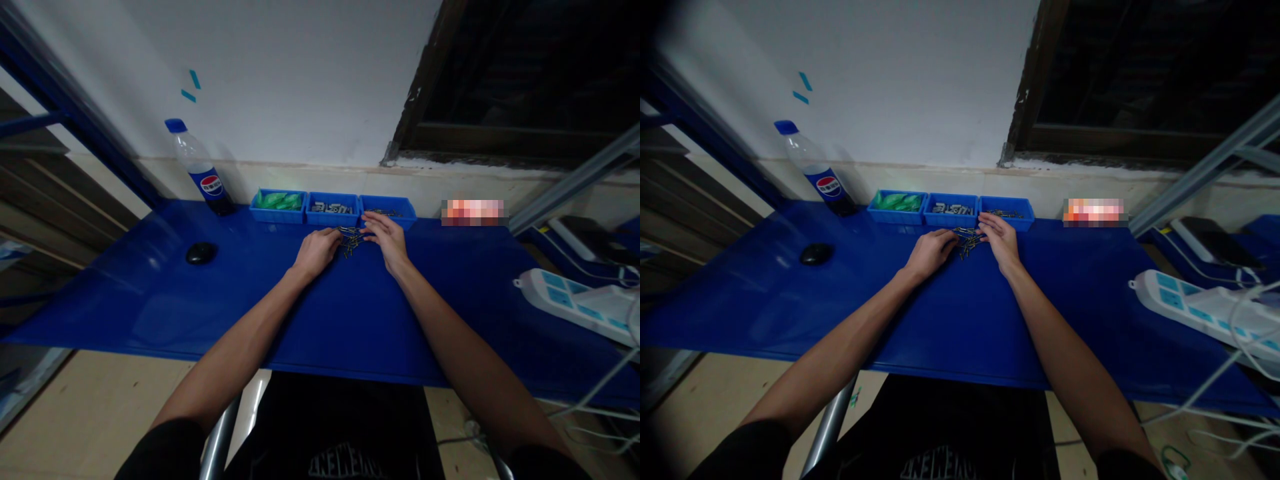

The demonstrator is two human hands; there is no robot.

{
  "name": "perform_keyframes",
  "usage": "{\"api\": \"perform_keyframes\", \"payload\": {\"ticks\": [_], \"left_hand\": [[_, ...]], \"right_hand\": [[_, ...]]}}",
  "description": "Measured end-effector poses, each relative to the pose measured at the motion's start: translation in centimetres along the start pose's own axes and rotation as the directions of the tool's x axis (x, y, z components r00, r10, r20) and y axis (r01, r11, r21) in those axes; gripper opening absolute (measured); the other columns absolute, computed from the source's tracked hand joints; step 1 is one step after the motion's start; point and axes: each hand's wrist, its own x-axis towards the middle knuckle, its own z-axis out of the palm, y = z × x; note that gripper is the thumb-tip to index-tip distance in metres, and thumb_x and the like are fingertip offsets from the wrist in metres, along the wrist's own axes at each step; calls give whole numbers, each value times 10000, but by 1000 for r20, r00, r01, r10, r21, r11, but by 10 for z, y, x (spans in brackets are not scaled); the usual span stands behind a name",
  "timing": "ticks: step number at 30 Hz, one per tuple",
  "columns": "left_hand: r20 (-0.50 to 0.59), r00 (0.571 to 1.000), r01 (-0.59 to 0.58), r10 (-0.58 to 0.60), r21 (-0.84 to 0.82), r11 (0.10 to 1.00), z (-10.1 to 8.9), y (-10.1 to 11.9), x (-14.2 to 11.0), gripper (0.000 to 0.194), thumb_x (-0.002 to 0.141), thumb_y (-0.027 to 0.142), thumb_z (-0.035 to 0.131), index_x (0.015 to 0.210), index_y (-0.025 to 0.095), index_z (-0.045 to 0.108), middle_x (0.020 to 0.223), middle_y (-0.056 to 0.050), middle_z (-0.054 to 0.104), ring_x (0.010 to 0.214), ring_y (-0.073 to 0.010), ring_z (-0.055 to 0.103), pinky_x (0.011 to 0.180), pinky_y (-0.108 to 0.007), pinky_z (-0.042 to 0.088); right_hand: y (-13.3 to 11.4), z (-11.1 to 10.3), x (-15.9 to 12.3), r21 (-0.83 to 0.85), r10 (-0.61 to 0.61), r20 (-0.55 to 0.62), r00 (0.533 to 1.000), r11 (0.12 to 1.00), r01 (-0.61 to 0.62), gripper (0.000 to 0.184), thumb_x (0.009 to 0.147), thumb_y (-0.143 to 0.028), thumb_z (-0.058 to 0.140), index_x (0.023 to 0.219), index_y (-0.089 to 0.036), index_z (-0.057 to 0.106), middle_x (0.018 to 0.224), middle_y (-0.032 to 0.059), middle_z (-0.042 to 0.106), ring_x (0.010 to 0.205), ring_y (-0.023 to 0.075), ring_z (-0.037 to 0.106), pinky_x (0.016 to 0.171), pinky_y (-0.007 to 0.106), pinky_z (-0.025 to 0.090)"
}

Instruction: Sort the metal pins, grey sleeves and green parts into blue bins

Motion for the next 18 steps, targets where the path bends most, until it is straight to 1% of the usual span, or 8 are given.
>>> {"api": "perform_keyframes", "payload": {"ticks": [4, 6, 8, 10, 13, 15, 18], "left_hand": [[-154, 988, -21, 17, -23, 1000, -2, 1, 1, 175, 1018, 191, 567, 1079, 176, 729, 1142, -112, 733, 1024, -224, 709, 908, -326, 564], [-224, 974, -31, 16, -62, 998, -4, 2, 1, 152, 1014, 206, 581, 1070, 174, 719, 1118, -109, 722, 1022, -216, 695, 912, -320, 558], [-261, 965, -29, -2, -117, 993, -5, 4, 1, 133, 1010, 213, 589, 1045, 170, 710, 1048, -96, 723, 971, -205, 692, 893, -319, 558], [-279, 960, -23, -30, -185, 983, -4, 6, 2, 104, 993, 210, 607, 1009, 169, 701, 966, -73, 729, 899, -190, 690, 858, -316, 561], [-295, 950, 6, -103, -313, 950, -2, 8, 4, 63, 954, 209, 640, 963, 171, 690, 887, -42, 744, 790, -164, 690, 788, -295, 568], [-284, 946, 25, -156, -416, 909, 0, 9, 4, 52, 931, 206, 653, 950, 172, 688, 861, -28, 752, 749, -146, 699, 750, -273, 573], [-240, 950, 36, -202, -554, 832, 4, 9, 5, 57, 888, 192, 680, 936, 165, 695, 851, -29, 763, 751, -141, 725, 738, -258, 589]], "right_hand": [[0, 0, -1, -7, -2, 6, 1000, 1000, 2, 363, 811, -415, 750, 1151, -290, 772, 1257, 83, 766, 910, 227, 755, 777, 376, 614], [1, -1, -1, -29, -14, 18, 1000, 999, 14, 355, 824, -414, 736, 1154, -288, 768, 1243, 88, 769, 916, 229, 753, 773, 375, 611], [2, -1, 0, -48, -24, 32, 999, 998, 26, 355, 835, -420, 721, 1158, -280, 763, 1229, 95, 771, 913, 229, 751, 761, 371, 607], [3, 0, 0, -58, -29, 43, 999, 998, 32, 365, 835, -440, 719, 1154, -269, 760, 1195, 98, 781, 885, 222, 749, 740, 362, 599], [5, 2, 0, -62, -36, 60, 998, 997, 40, 383, 818, -468, 737, 1135, -254, 760, 1096, 88, 804, 828, 209, 742, 715, 349, 585], [5, 3, -1, -67, -43, 86, 995, 997, 49, 384, 806, -474, 753, 1117, -250, 762, 1034, 80, 810, 809, 209, 740, 706, 347, 577], [4, 6, -4, -68, -45, 147, 988, 996, 56, 378, 796, -487, 782, 1084, -242, 773, 943, 73, 809, 802, 219, 743, 709, 353, 573]]}}
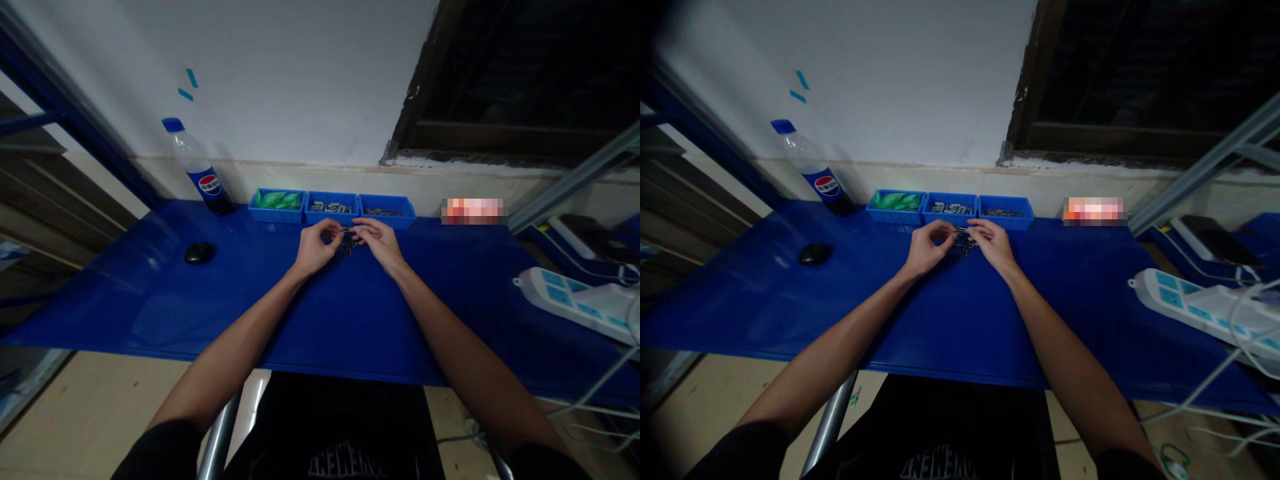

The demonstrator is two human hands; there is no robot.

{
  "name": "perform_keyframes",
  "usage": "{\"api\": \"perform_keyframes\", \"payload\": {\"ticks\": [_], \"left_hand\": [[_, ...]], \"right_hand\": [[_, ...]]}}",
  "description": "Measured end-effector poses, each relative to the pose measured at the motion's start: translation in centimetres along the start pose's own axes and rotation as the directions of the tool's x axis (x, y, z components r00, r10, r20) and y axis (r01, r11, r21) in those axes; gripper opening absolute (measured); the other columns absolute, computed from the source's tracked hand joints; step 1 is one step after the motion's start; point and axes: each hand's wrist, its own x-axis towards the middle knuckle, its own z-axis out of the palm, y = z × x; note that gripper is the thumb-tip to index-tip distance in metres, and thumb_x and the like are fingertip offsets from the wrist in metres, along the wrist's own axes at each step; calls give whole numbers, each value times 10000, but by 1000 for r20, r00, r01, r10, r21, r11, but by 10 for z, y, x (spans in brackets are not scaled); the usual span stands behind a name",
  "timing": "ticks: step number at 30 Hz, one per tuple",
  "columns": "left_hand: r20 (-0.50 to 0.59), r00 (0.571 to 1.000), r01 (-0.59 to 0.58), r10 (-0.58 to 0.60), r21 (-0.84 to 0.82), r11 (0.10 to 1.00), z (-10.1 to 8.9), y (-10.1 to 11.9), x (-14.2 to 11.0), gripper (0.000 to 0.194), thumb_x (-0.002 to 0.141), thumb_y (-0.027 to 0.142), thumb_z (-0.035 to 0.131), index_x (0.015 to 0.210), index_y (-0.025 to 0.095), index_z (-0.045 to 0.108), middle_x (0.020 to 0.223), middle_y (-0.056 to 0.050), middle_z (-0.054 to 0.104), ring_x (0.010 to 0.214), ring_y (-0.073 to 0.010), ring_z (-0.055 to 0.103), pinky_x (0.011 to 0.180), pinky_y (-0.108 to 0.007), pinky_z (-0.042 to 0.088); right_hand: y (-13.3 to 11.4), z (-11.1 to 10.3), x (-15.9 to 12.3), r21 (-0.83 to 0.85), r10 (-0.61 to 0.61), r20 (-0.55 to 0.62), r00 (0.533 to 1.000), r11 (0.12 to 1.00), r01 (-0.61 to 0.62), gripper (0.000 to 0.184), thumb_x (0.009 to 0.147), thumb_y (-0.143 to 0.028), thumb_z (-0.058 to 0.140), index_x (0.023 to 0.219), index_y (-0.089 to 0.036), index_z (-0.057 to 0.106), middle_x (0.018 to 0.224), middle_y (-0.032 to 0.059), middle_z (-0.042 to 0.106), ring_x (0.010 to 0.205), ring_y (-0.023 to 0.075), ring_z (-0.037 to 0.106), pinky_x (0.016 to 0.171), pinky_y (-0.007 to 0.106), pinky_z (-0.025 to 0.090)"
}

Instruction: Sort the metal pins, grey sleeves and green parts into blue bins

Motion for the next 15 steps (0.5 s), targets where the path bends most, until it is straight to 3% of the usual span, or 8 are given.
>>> {"api": "perform_keyframes", "payload": {"ticks": [4, 8, 15], "left_hand": [[24, 998, 57, -54, -105, 993, 2, -3, 0, 90, 851, 183, 711, 937, 152, 708, 879, -53, 778, 791, -151, 749, 757, -266, 607], [46, 994, 102, -96, -142, 985, 1, -4, 1, 96, 845, 202, 737, 922, 148, 716, 889, -65, 787, 806, -158, 757, 774, -279, 622], [83, 992, 106, -97, -112, 988, -1, -2, 1, 91, 871, 217, 737, 924, 143, 739, 907, -80, 799, 810, -171, 764, 784, -298, 627]], "right_hand": [[-2, 3, -3, 56, 19, 74, 997, 998, -23, 369, 747, -489, 844, 998, -222, 795, 820, 61, 794, 750, 215, 737, 714, 359, 568], [-4, 4, -3, 124, 50, 74, 996, 990, -59, 346, 693, -450, 895, 927, -210, 809, 783, 52, 789, 715, 199, 721, 723, 358, 566], [-3, 3, -3, 226, 138, 68, 988, 963, -150, 316, 647, -400, 921, 879, -209, 822, 771, 51, 789, 698, 178, 702, 727, 341, 557]]}}
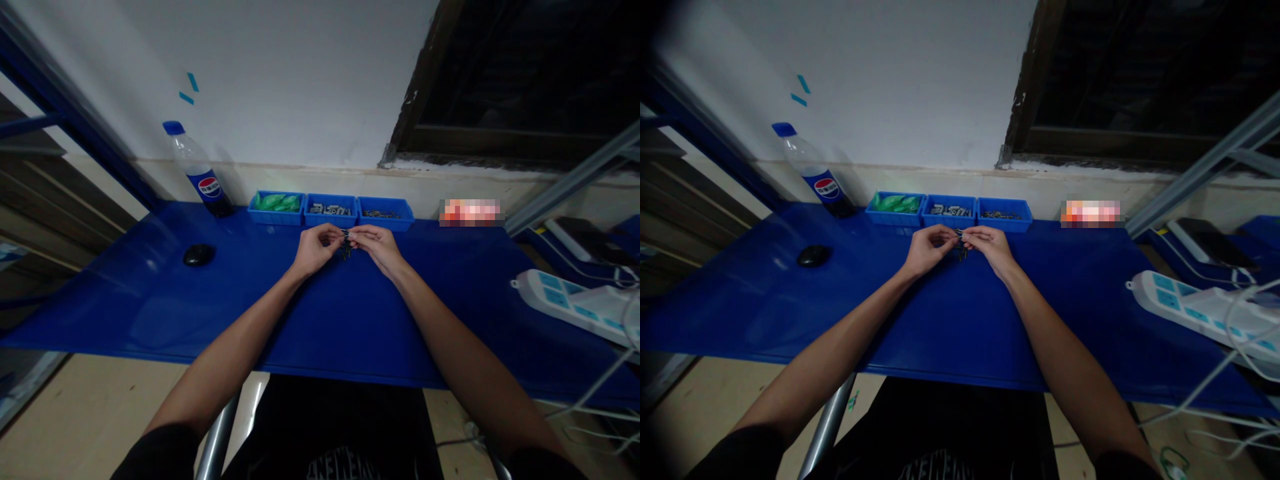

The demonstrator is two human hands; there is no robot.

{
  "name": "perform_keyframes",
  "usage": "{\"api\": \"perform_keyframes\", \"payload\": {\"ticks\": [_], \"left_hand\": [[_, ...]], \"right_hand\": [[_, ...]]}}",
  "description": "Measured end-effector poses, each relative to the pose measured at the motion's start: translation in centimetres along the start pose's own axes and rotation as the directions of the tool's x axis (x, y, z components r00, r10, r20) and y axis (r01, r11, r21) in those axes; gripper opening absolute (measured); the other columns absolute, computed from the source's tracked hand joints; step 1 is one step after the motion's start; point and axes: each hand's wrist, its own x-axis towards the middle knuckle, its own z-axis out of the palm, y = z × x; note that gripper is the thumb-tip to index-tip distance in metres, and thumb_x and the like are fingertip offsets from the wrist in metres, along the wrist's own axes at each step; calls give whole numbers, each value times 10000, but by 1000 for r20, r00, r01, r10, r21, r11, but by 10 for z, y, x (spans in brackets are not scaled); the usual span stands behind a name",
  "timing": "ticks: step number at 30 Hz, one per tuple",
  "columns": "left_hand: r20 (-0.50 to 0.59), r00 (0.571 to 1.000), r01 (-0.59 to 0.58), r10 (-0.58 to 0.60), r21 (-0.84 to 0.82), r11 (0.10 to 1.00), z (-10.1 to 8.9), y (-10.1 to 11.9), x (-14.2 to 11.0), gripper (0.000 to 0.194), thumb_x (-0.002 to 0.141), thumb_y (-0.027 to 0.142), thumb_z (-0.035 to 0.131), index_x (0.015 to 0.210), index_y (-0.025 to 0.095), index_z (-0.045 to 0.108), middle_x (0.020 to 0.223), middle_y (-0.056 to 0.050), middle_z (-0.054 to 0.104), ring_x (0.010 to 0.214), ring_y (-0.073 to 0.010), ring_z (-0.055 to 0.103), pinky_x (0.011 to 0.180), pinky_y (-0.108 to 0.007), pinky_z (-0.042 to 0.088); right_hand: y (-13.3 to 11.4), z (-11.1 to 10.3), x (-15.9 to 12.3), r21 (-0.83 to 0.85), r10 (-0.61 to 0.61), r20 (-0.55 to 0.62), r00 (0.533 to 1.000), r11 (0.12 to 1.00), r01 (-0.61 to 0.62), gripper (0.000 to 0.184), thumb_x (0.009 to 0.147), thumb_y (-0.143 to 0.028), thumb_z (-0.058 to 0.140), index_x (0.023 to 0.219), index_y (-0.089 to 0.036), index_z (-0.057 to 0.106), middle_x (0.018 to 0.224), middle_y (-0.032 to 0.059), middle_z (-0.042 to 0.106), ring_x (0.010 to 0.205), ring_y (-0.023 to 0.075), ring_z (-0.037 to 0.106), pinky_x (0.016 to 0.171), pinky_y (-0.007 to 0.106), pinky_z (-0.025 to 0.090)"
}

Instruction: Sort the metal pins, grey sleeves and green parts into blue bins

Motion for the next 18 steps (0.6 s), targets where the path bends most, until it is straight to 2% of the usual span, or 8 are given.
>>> {"api": "perform_keyframes", "payload": {"ticks": [4, 7, 9, 11, 14, 18], "left_hand": [[2, 1000, -17, 17, 80, 997, -1, 2, -1, 80, 890, 203, 723, 944, 147, 742, 911, -72, 801, 814, -173, 766, 782, -291, 621], [23, 998, -62, 58, 262, 963, -5, 4, -1, 92, 914, 198, 700, 978, 153, 747, 943, -70, 802, 830, -189, 760, 811, -324, 619], [92, 992, -120, 89, 424, 898, -9, 4, -1, 141, 924, 213, 695, 1037, 156, 757, 1027, -89, 801, 926, -234, 755, 895, -390, 609], [181, 980, -169, 83, 537, 826, -12, 3, -2, 211, 927, 234, 695, 1113, 159, 763, 1122, -108, 790, 1045, -277, 733, 974, -442, 585], [274, 960, -214, 49, 613, 760, -15, 0, -3, 237, 932, 215, 668, 1141, 175, 775, 1149, -99, 786, 1103, -285, 705, 998, -435, 576], [315, 949, -226, 10, 656, 720, -15, -1, -3, 232, 945, 161, 618, 1087, 194, 798, 1085, -81, 799, 1050, -267, 708, 969, -408, 583]], "right_hand": [[-1, 0, 1, -11, 3, -13, 1000, 1000, -3, 292, 651, -399, 907, 847, -203, 817, 751, 55, 781, 685, 182, 696, 711, 343, 551], [-2, -2, 3, -38, -57, -58, 997, 998, 55, 242, 713, -407, 862, 830, -201, 812, 768, 63, 785, 677, 177, 690, 696, 337, 545], [-2, -6, 5, -51, -117, -118, 986, 992, 112, 245, 761, -407, 820, 905, -209, 817, 887, 80, 809, 748, 190, 715, 728, 344, 559], [-1, -10, 8, -68, -154, -174, 973, 987, 144, 319, 790, -400, 781, 1061, -234, 807, 1093, 94, 810, 883, 219, 744, 796, 371, 581], [1, -14, 10, -101, -147, -201, 969, 987, 129, 482, 787, -370, 761, 1262, -284, 745, 1347, 94, 732, 1040, 261, 746, 875, 419, 598], [1, -15, 10, -113, -129, -189, 973, 988, 109, 518, 790, -361, 754, 1303, -296, 727, 1391, 101, 706, 1029, 274, 752, 868, 434, 608]]}}
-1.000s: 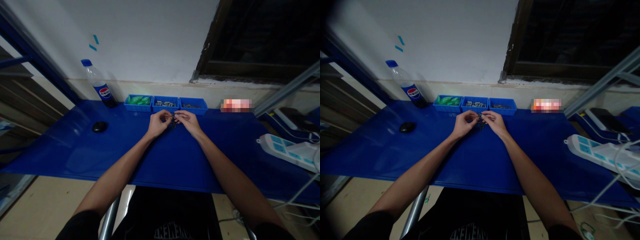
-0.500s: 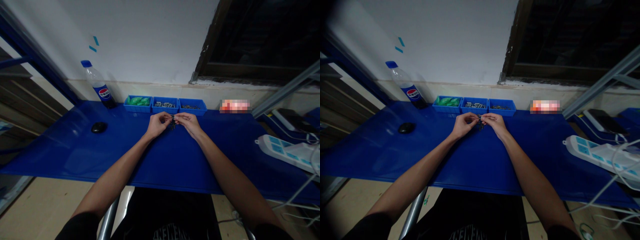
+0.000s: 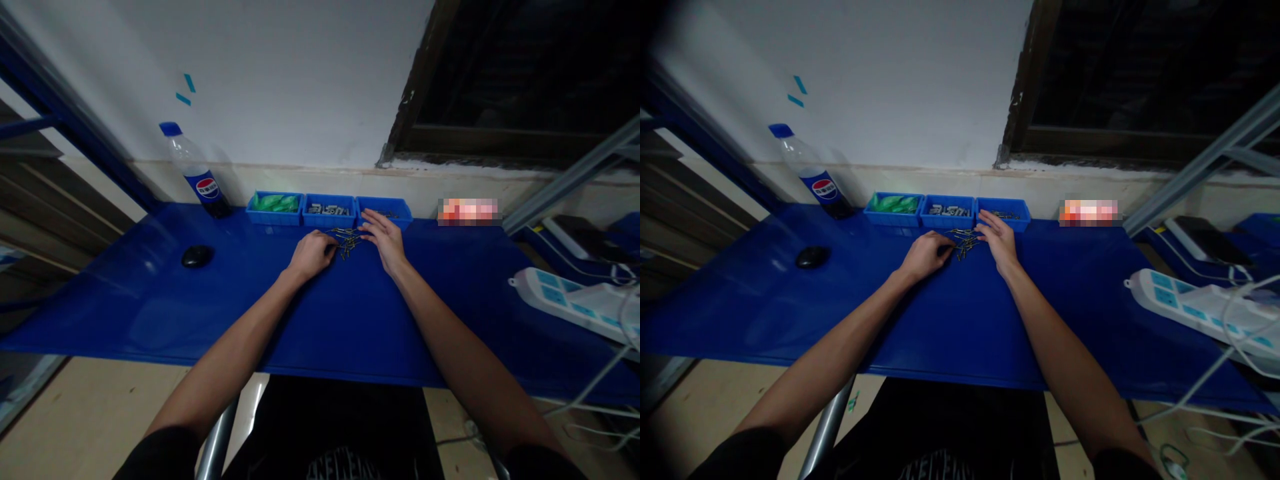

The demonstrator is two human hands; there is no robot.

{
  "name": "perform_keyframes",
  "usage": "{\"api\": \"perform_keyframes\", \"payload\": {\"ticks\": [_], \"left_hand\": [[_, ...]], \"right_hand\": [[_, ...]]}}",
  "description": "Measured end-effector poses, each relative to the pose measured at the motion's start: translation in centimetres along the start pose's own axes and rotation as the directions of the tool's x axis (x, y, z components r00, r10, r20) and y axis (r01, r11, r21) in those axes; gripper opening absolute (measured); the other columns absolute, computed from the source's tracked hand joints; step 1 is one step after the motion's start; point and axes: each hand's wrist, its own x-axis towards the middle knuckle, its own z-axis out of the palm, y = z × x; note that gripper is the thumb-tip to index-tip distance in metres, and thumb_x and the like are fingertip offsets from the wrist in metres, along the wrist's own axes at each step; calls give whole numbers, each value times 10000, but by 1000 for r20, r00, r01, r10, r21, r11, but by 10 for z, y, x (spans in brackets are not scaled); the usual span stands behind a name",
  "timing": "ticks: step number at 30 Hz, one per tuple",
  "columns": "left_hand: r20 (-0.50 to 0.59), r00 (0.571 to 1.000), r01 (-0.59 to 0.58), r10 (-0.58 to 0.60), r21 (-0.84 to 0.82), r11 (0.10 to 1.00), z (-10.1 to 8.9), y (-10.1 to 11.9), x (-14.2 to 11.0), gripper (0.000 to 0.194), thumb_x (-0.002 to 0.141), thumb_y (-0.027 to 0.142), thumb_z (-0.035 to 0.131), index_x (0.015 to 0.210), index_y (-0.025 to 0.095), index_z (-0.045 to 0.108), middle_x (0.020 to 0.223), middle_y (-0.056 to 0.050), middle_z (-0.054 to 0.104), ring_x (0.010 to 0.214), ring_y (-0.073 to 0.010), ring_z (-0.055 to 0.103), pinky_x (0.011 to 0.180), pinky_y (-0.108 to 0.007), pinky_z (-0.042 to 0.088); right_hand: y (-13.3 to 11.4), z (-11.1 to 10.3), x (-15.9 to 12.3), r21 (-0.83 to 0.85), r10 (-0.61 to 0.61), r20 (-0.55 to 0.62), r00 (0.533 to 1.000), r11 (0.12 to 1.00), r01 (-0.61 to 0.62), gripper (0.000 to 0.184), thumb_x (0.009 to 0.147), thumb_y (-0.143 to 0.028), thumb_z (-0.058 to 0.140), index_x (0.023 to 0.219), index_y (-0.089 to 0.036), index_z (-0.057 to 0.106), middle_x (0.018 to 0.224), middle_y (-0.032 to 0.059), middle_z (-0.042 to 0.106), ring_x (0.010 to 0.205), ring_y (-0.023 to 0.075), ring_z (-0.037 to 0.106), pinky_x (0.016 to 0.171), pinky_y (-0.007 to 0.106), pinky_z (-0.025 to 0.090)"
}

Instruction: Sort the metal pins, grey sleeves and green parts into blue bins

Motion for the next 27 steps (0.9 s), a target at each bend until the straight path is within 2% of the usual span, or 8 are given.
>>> {"api": "perform_keyframes", "payload": {"ticks": [6, 13, 16, 19, 23, 27], "left_hand": [[-23, 1000, 11, -12, -23, 1000, 4, -3, 2, 248, 962, 135, 590, 1086, 195, 797, 1057, -92, 788, 1000, -250, 725, 949, -386, 584], [-200, 980, -37, -13, -244, 969, 7, -3, 3, 245, 943, 104, 620, 1133, 174, 758, 998, -87, 772, 874, -206, 728, 853, -352, 599], [-266, 963, -49, -46, -336, 940, 6, 0, 4, 285, 911, 93, 671, 1182, 174, 710, 1025, -72, 765, 847, -174, 719, 828, -322, 600], [-296, 952, -46, -81, -398, 916, 5, 2, 5, 270, 887, 121, 724, 1148, 164, 671, 1079, -76, 752, 821, -149, 716, 800, -292, 599], [-297, 953, -70, -57, -401, 914, 4, 3, 4, 270, 879, 137, 750, 1127, 168, 646, 1021, -61, 748, 846, -152, 726, 815, -280, 595], [-313, 950, -121, 2, -361, 925, 5, 3, 3, 260, 891, 136, 744, 1129, 171, 647, 995, -54, 745, 874, -163, 726, 835, -292, 589]], "right_hand": [[-5, 3, -4, -19, -9, 7, 1000, 1000, 9, 433, 805, -382, 737, 1230, -299, 746, 1322, 88, 739, 966, 248, 750, 824, 408, 605], [-9, 4, -7, -7, 10, 12, 1000, 1000, -9, 362, 803, -394, 746, 1147, -284, 758, 1261, 85, 760, 909, 218, 742, 762, 361, 593], [-7, 5, -7, -37, 1, 47, 999, 999, 1, 332, 804, -429, 749, 1083, -249, 771, 1090, 84, 802, 824, 196, 729, 712, 335, 570], [-5, 7, -8, -85, 3, 120, 993, 996, 8, 334, 792, -474, 768, 1017, -228, 790, 892, 66, 804, 716, 177, 698, 665, 323, 544], [-5, 13, -11, -74, 36, 200, 979, 997, -22, 356, 714, -514, 850, 899, -212, 810, 795, 68, 792, 666, 183, 689, 659, 341, 549], [-7, 16, -14, -9, 65, 209, 976, 998, -64, 376, 659, -504, 901, 869, -203, 816, 774, 65, 788, 663, 181, 692, 667, 342, 552]]}}
